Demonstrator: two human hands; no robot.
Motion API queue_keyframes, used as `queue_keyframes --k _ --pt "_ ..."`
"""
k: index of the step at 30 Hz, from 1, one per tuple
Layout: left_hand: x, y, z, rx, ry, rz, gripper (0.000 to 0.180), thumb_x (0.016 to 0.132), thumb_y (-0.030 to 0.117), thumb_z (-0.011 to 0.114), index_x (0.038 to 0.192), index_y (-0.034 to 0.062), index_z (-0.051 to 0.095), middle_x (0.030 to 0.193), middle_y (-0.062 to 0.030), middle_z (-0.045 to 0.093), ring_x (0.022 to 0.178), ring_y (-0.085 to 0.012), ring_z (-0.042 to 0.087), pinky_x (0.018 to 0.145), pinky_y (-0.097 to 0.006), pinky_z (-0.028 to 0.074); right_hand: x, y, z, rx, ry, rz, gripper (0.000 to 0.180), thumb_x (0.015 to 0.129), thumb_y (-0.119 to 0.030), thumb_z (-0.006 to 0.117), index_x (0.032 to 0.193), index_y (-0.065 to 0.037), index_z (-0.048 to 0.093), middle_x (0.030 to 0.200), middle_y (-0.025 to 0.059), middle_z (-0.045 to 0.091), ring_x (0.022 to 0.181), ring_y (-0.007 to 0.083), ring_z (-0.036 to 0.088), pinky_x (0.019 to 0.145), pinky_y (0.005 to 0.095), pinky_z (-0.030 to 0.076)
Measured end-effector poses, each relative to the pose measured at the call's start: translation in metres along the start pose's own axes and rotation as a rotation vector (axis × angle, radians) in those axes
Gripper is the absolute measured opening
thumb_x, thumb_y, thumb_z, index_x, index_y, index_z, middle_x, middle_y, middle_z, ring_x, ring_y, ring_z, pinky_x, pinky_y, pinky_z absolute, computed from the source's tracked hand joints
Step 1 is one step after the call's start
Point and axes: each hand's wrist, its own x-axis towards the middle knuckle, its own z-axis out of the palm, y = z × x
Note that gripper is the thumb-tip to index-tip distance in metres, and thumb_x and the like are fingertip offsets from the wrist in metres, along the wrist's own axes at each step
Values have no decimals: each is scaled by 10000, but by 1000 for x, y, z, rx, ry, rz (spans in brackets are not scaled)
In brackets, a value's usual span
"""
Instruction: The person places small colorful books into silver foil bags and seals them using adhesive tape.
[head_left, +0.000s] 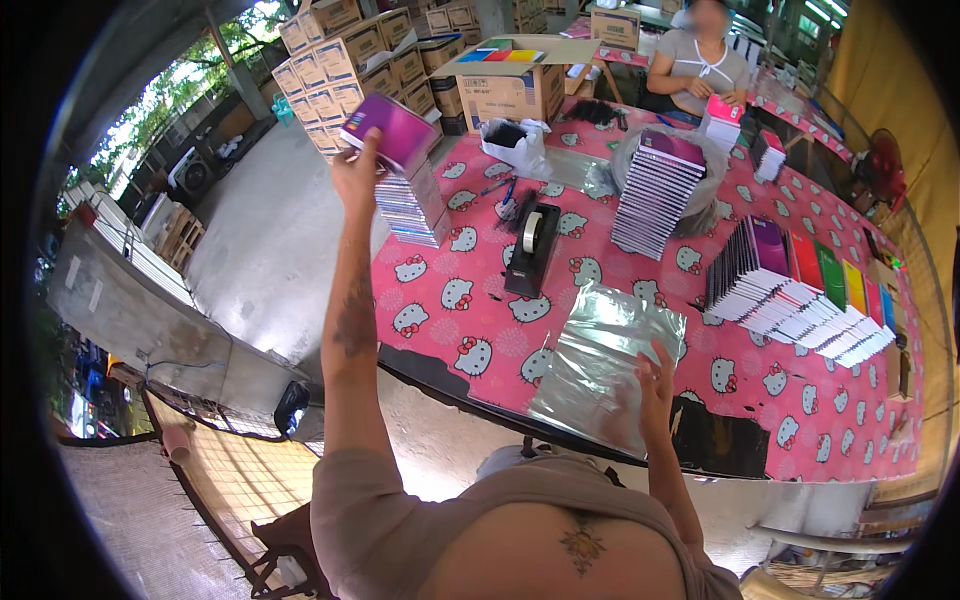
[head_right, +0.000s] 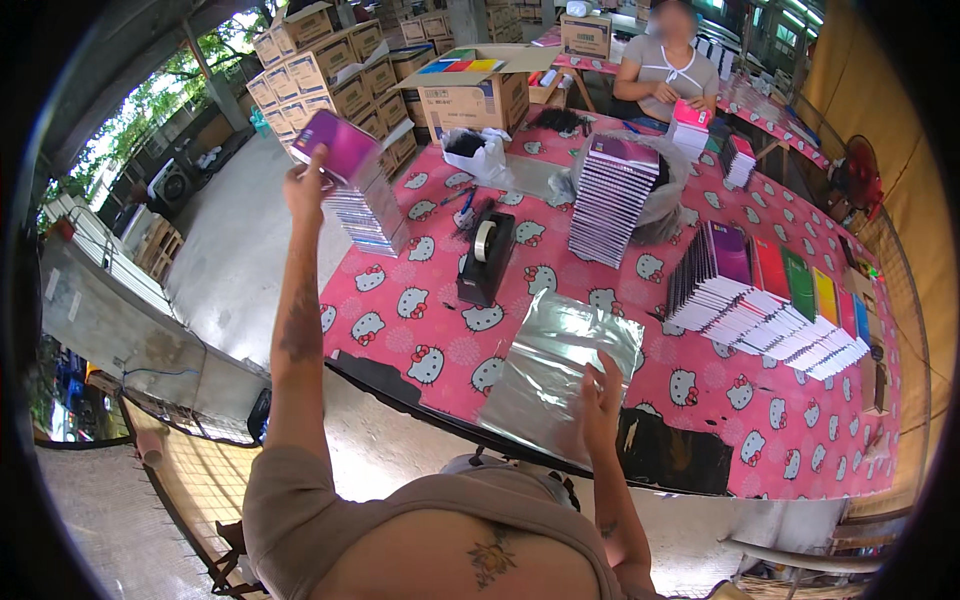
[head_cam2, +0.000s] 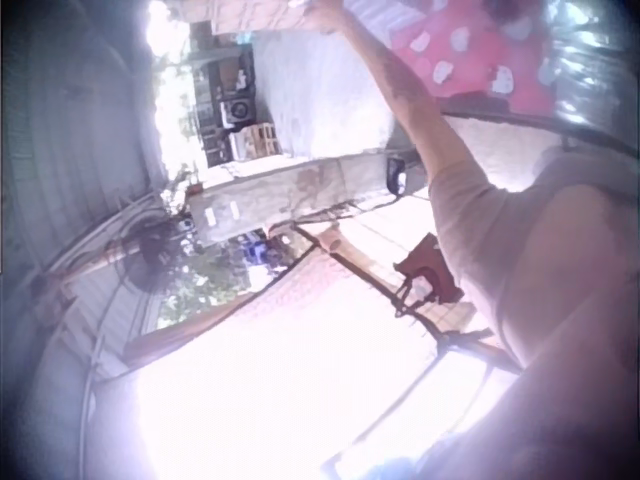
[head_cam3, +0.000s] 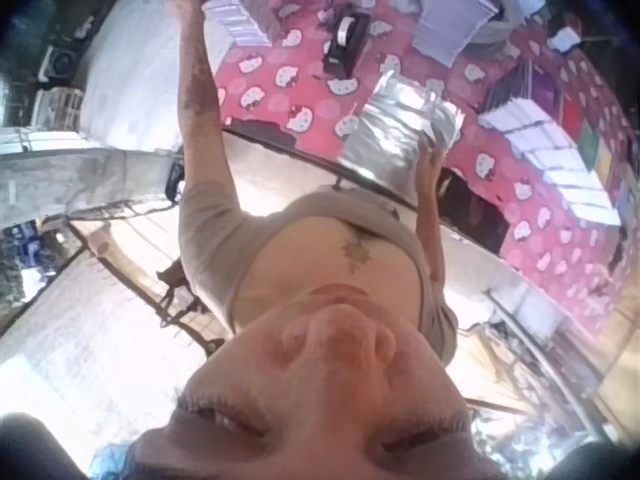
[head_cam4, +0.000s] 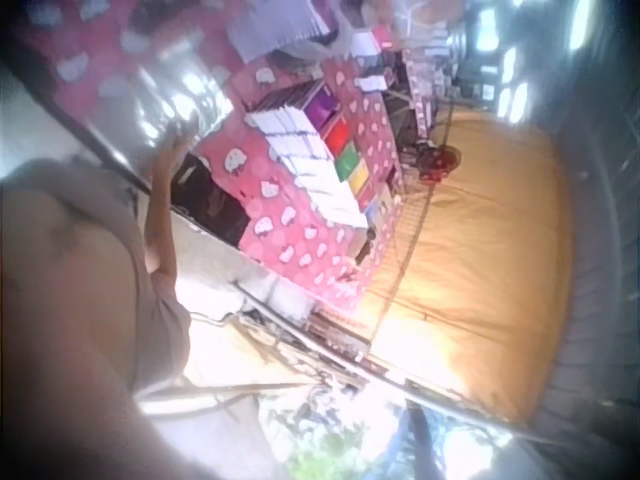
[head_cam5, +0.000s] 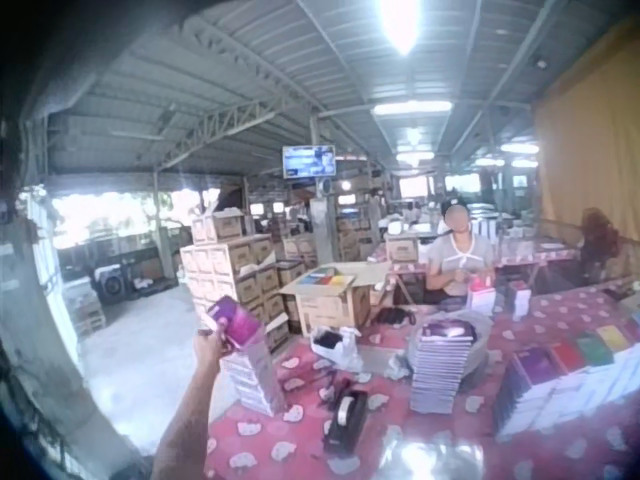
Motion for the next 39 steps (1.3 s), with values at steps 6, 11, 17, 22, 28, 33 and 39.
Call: queue_keyframes --k 6,11,17,22,28,33,39 --pt "119 -51 11 85 17 -62 559 780 483 799 864 -56 681 746 -156 677 581 -218 672 494 -339 594 -21 34 -13 -4 168 100 407 975 -130 612 1361 -76 495 1361 65 505 1190 208 557 913 318 487" --pt "115 -77 27 316 -136 -277 718 801 613 716 960 -87 678 750 -145 691 576 -226 696 460 -332 588 -39 57 -41 -43 298 68 372 966 -110 614 1324 -62 523 1302 70 538 1165 197 565 938 323 483" --pt "102 -84 16 55 -261 -285 785 804 694 671 943 -78 646 760 -179 676 604 -242 692 551 -341 607 -46 50 -41 -25 314 114 281 953 -92 623 1230 -50 595 1177 52 549 1063 161 570 939 308 463" --pt "77 -95 1 308 112 -99 609 922 524 618 1091 -61 592 826 -141 662 637 -205 656 514 -328 526 -45 55 -66 -59 303 122 271 956 -88 622 1221 -44 593 1181 52 564 1067 158 568 940 301 452" --pt "-68 -100 51 26 51 43 330 972 279 605 1111 -18 569 851 -81 607 633 -137 597 509 -278 488 -55 56 -148 -67 471 122 283 964 -82 615 1236 -15 571 1182 67 586 1091 171 565 949 300 448" --pt "-218 -54 127 2 -425 232 198 975 156 585 1047 -26 617 842 -48 593 692 -104 572 604 -237 472 -51 18 -249 -233 574 45 324 949 -80 623 1266 -34 572 1230 73 540 1143 189 542 948 301 452" --pt "-456 86 222 -90 -814 696 146 925 51 628 1059 -7 641 876 -88 638 758 -176 618 699 -295 504 12 -46 -451 -928 627 -272 502 866 -133 696 1343 -91 544 1400 205 470 1293 394 458 1054 481 392"
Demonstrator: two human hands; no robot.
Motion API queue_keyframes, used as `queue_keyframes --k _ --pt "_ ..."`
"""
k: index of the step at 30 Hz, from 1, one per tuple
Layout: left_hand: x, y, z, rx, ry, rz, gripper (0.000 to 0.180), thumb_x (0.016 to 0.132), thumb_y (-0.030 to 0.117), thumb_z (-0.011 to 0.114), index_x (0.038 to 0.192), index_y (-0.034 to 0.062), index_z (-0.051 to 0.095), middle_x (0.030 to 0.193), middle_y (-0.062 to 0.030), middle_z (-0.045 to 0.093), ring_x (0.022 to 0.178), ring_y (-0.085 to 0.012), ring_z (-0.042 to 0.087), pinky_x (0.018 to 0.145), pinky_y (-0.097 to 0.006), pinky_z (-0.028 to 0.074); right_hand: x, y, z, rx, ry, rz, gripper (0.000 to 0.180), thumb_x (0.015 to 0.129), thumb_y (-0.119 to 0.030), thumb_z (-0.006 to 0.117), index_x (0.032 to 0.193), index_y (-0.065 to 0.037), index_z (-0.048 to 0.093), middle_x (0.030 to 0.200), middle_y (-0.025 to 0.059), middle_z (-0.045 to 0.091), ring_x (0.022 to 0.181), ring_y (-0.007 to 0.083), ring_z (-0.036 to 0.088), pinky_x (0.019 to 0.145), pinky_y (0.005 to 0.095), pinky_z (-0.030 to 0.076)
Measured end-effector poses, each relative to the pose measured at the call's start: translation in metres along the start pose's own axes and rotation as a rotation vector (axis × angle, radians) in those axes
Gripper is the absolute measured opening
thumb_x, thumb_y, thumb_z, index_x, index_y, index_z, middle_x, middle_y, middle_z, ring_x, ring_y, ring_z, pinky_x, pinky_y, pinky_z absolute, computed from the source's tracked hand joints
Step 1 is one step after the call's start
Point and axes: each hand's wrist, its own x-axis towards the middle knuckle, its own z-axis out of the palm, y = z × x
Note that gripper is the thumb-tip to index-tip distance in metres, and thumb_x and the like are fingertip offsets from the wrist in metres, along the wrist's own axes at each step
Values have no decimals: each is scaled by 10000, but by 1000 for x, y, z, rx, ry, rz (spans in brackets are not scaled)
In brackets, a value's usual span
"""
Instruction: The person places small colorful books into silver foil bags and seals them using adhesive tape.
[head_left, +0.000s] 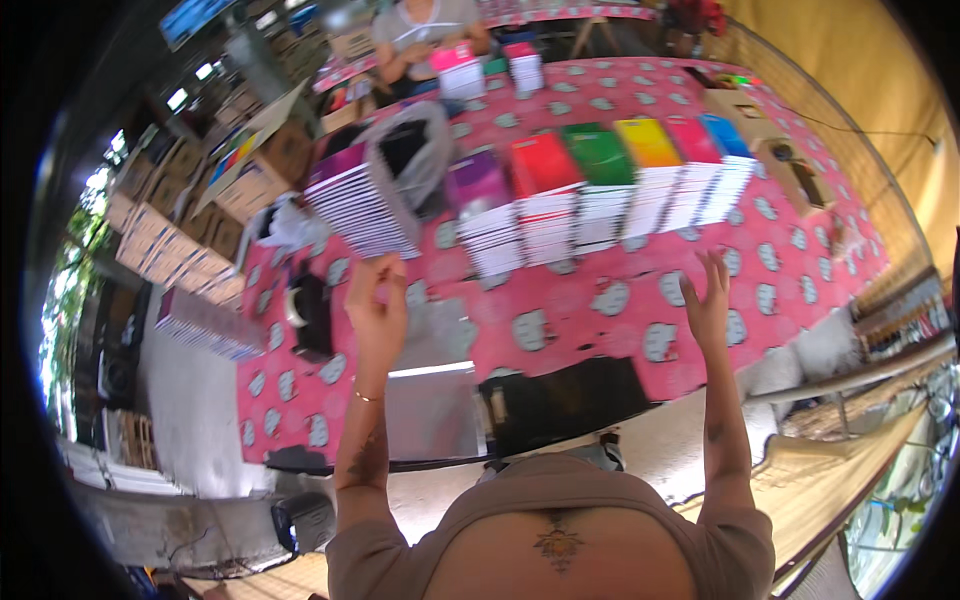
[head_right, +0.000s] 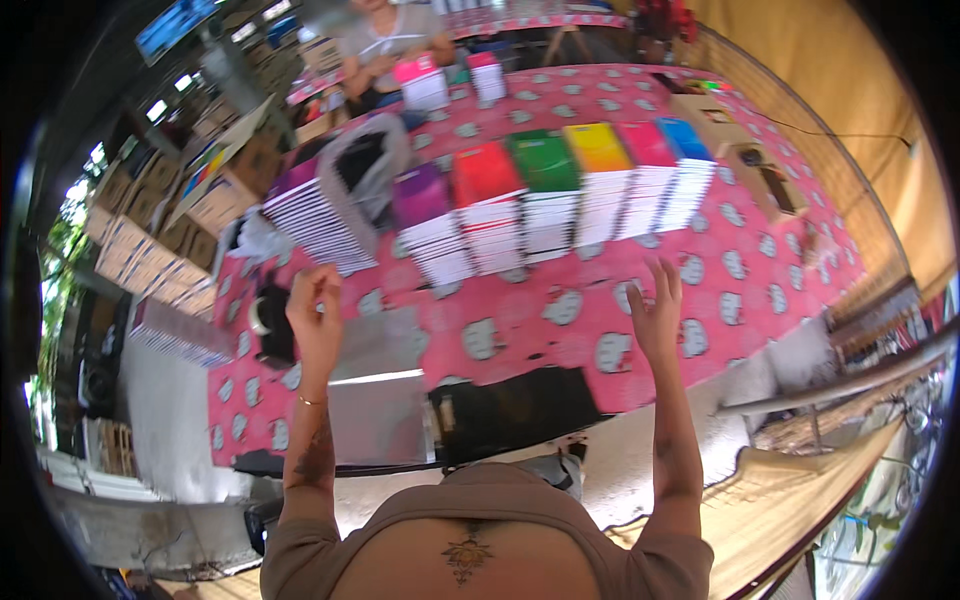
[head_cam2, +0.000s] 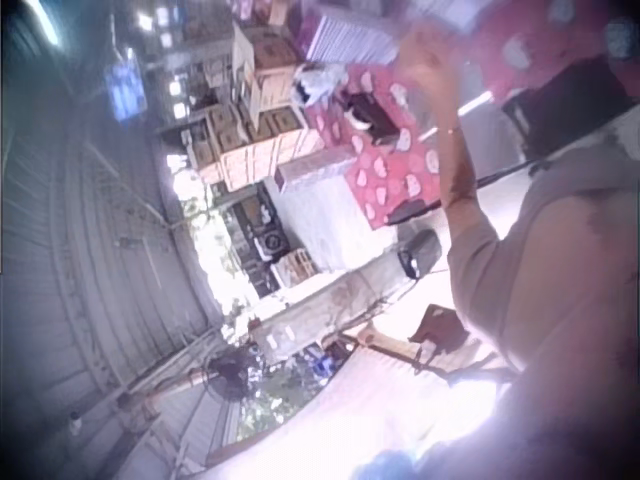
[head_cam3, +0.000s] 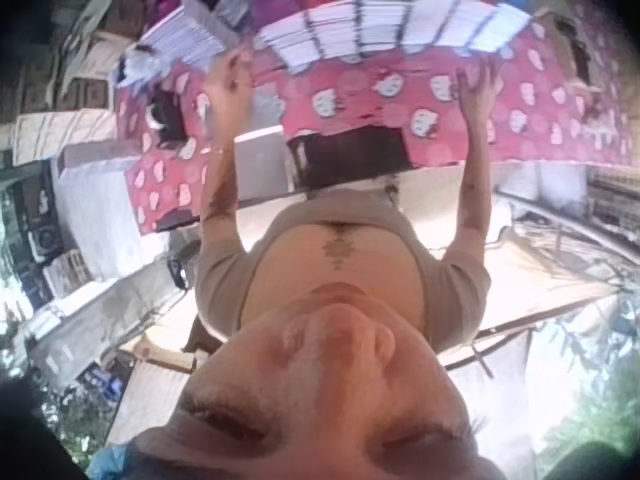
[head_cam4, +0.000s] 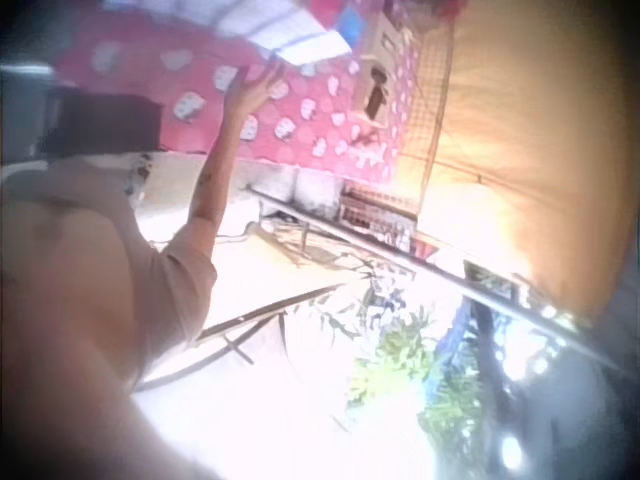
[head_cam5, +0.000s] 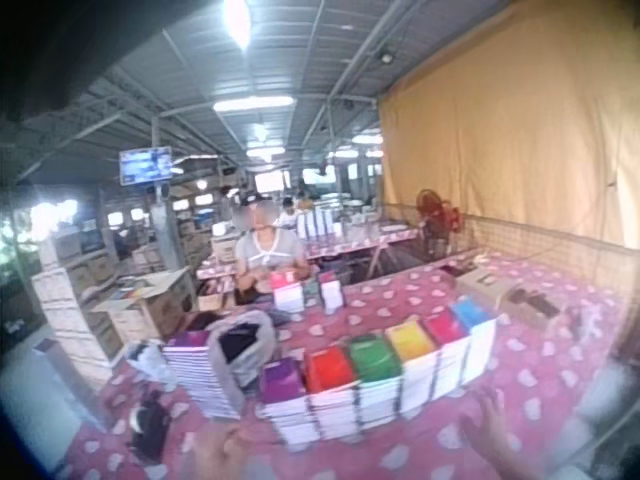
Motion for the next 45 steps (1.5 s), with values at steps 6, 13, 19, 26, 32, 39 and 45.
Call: queue_keyframes --k 6,13,19,26,32,39,45 --pt "39 153 272 -174 -246 393 267 895 135 675 1120 -3 637 1098 -178 670 981 -349 661 864 -416 527 159 106 -50 -314 66 -250 726 815 -184 746 1467 -148 430 1520 169 370 1363 400 402 1088 509 356" --pt "98 165 442 269 -232 585 374 847 138 651 1200 17 633 1051 -160 682 965 -347 658 943 -443 494 216 144 -72 -327 106 -440 368 821 -70 695 1184 -110 651 1092 64 599 1046 283 582 957 437 427" --pt "105 236 371 149 -231 538 512 806 92 686 1307 55 588 995 -142 681 905 -310 657 811 -426 543 53 158 -89 460 -118 54 260 812 -95 703 1069 -72 681 1002 84 628 891 276 606 749 395 483" --pt "92 183 408 420 -208 617 513 808 144 726 1295 50 594 1078 -131 688 1021 -300 663 956 -430 493 -49 113 -32 39 -472 -345 370 835 -166 707 1204 -139 677 1288 115 530 1086 328 562 940 463 458" --pt "90 242 372 183 -130 622 365 791 52 697 1153 40 647 797 -103 654 755 -258 662 734 -377 524 -40 141 -14 79 -484 -10 387 828 -153 724 1208 -98 671 1263 136 516 1095 316 553 962 459 438" --pt "-67 186 347 450 -733 18 203 900 246 589 905 44 615 709 -152 653 637 -324 673 544 -477 537 7 122 6 316 -368 110 358 866 -121 680 1222 -92 655 1211 145 551 1099 322 551 952 431 451" --pt "-70 147 358 259 -383 -52 298 913 230 593 1140 36 598 795 -125 667 702 -347 669 606 -472 535 135 12 11 152 -47 -503 500 814 -116 699 1301 -68 593 1342 144 526 1265 316 495 1037 461 399"
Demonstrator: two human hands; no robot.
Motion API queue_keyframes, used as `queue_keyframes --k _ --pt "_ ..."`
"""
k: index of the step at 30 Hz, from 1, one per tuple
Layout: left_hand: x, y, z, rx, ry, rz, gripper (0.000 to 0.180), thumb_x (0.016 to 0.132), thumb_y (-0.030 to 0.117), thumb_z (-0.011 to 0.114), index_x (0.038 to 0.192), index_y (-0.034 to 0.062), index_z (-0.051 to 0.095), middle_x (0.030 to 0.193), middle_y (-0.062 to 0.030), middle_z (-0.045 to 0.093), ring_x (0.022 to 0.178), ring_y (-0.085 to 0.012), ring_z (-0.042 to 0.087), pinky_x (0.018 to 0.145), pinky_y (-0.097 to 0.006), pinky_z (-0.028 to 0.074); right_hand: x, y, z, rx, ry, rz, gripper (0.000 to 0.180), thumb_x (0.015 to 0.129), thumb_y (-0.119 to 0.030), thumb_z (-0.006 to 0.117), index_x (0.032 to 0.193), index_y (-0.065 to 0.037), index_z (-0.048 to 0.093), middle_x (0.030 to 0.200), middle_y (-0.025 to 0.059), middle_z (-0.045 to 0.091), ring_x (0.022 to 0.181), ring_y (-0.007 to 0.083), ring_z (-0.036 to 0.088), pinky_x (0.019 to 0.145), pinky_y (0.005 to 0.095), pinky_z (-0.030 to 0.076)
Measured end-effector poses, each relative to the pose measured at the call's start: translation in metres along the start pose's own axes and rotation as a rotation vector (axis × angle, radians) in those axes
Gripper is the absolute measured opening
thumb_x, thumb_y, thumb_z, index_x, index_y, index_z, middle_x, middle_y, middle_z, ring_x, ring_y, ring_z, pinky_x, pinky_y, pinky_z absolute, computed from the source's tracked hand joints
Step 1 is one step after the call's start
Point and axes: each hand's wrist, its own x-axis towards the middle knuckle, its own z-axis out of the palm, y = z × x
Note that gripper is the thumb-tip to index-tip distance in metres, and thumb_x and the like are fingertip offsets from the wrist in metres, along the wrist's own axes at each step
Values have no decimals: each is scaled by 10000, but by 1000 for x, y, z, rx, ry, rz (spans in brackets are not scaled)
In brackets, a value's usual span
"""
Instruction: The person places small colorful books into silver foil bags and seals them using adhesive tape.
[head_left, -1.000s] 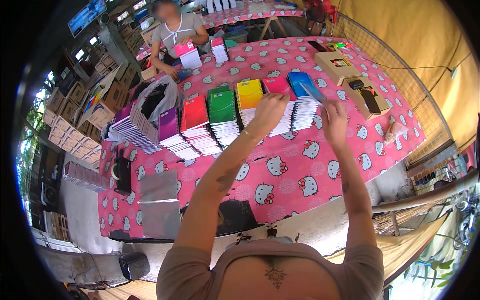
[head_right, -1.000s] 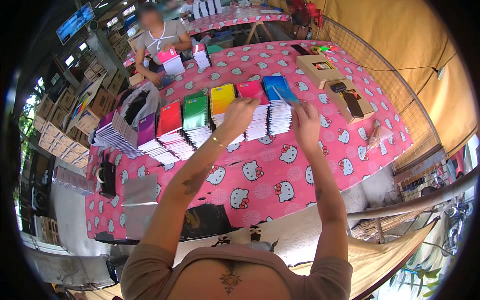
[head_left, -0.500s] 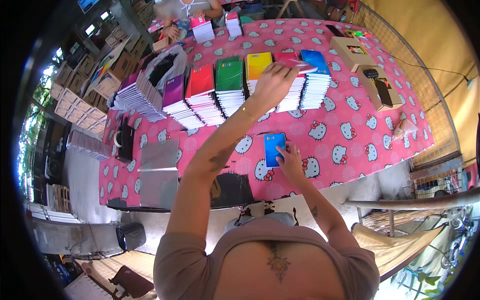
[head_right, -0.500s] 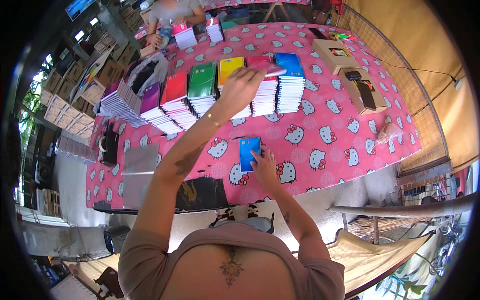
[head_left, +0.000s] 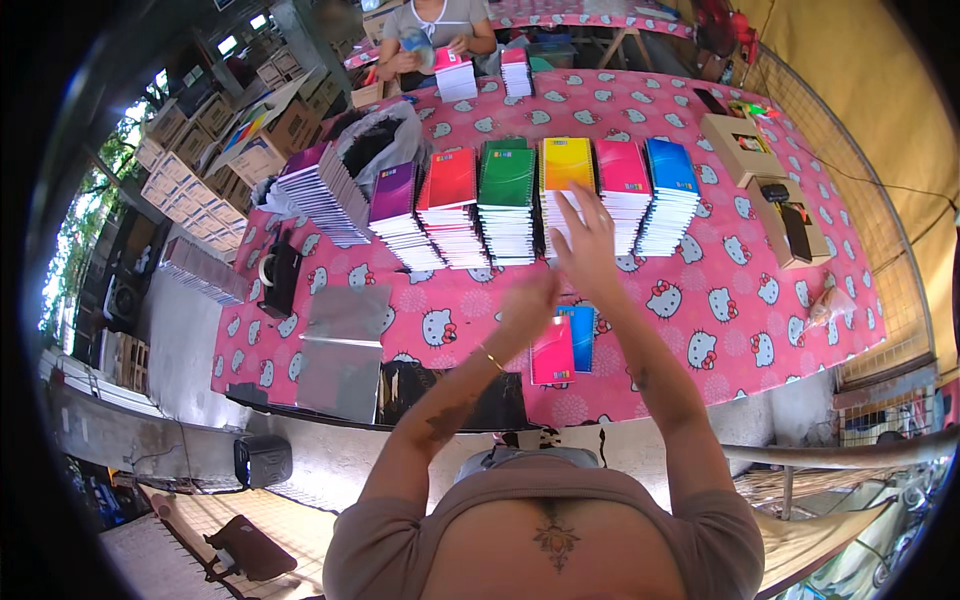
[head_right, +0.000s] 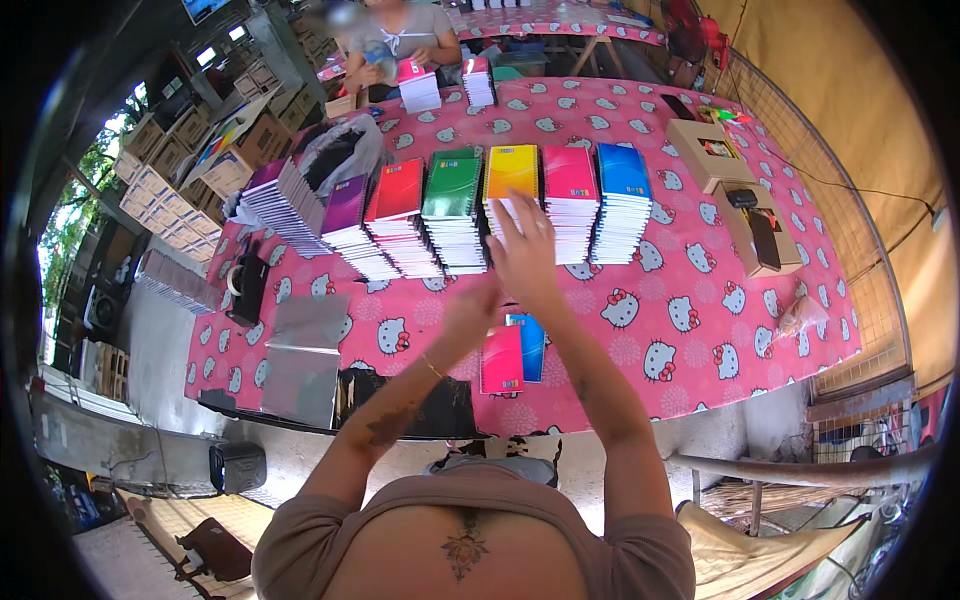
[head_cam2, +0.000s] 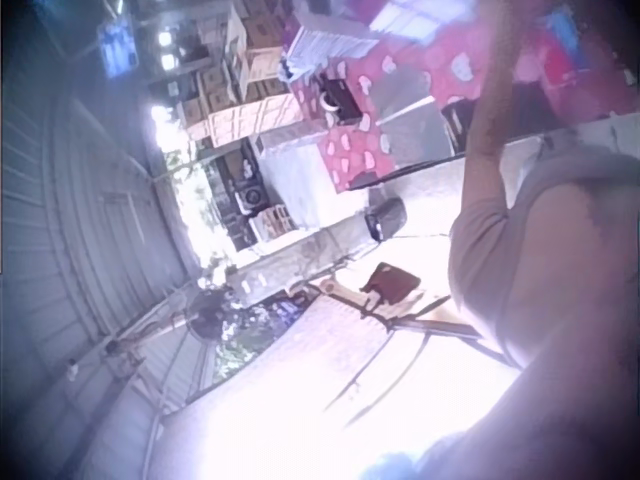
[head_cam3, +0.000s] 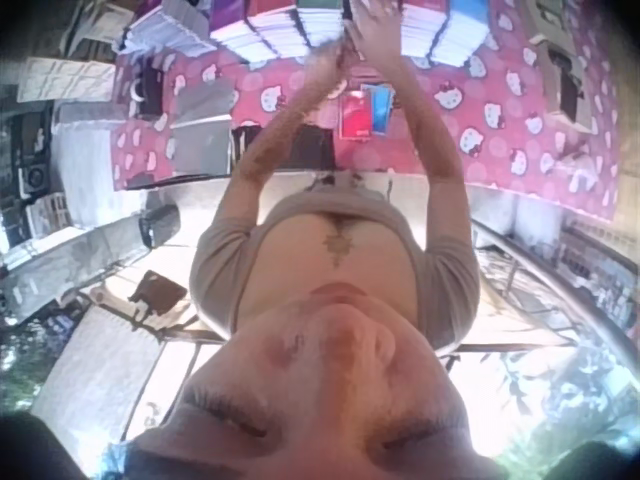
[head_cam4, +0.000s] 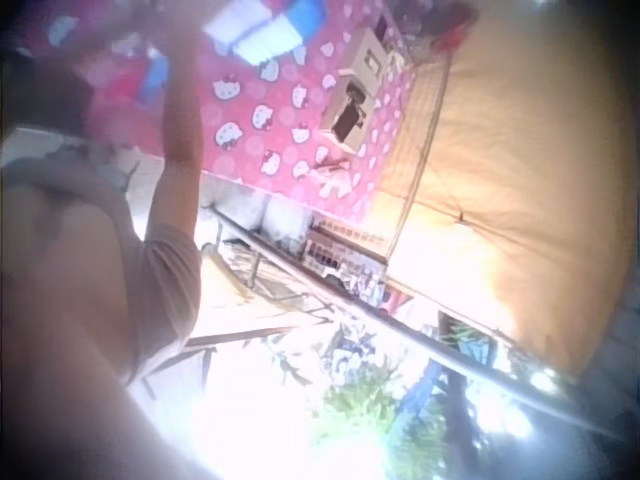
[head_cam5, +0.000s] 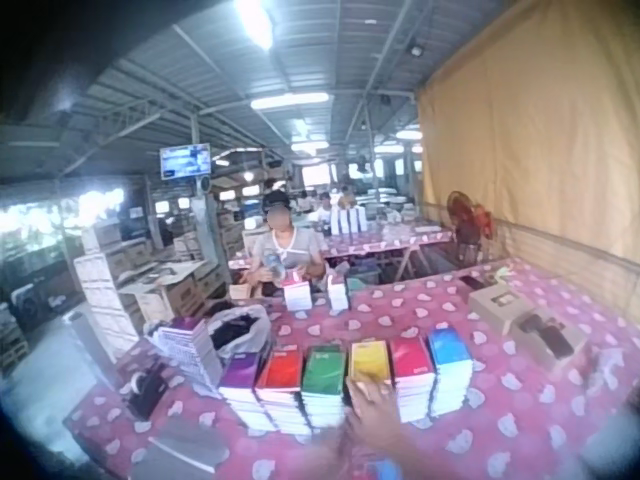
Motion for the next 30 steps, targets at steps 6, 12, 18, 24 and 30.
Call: queue_keyframes --k 6,12,18,24,30 --pt "101 -56 -125 525 456 226 325 862 62 610 1185 25 610 1023 -150 705 960 -310 667 861 -395 524 41 18 52 -117 -156 -332 455 783 -128 668 1233 -83 617 1110 59 653 1124 238 582 968 437 423" --pt "56 -54 -172 331 186 164 320 850 16 596 1167 41 635 997 -151 706 836 -330 685 745 -405 547 -88 -32 -27 -101 -392 -391 421 835 -171 661 1255 -164 628 1229 35 596 1093 205 591 898 432 428" --pt "35 18 -195 -82 -398 -10 309 952 290 586 932 -5 676 714 -191 659 687 -316 689 612 -429 525 -196 9 -31 288 -571 97 343 858 -157 671 1200 -147 657 1247 48 613 1138 276 577 947 481 418" --pt "9 -15 -38 -142 -953 -331 578 1008 527 397 874 30 659 698 -181 676 705 -347 698 654 -499 549 -7 7 -12 -168 -29 -53 460 835 -111 673 1288 -98 592 1405 122 491 1292 317 468 1038 515 386" --pt "86 9 -73 -1 183 57 445 827 155 692 1253 68 598 1027 -178 685 945 -406 652 836 -515 515 16 80 -12 -309 -205 -228 464 827 -127 628 1290 -119 598 1354 72 556 1244 265 528 995 499 413"
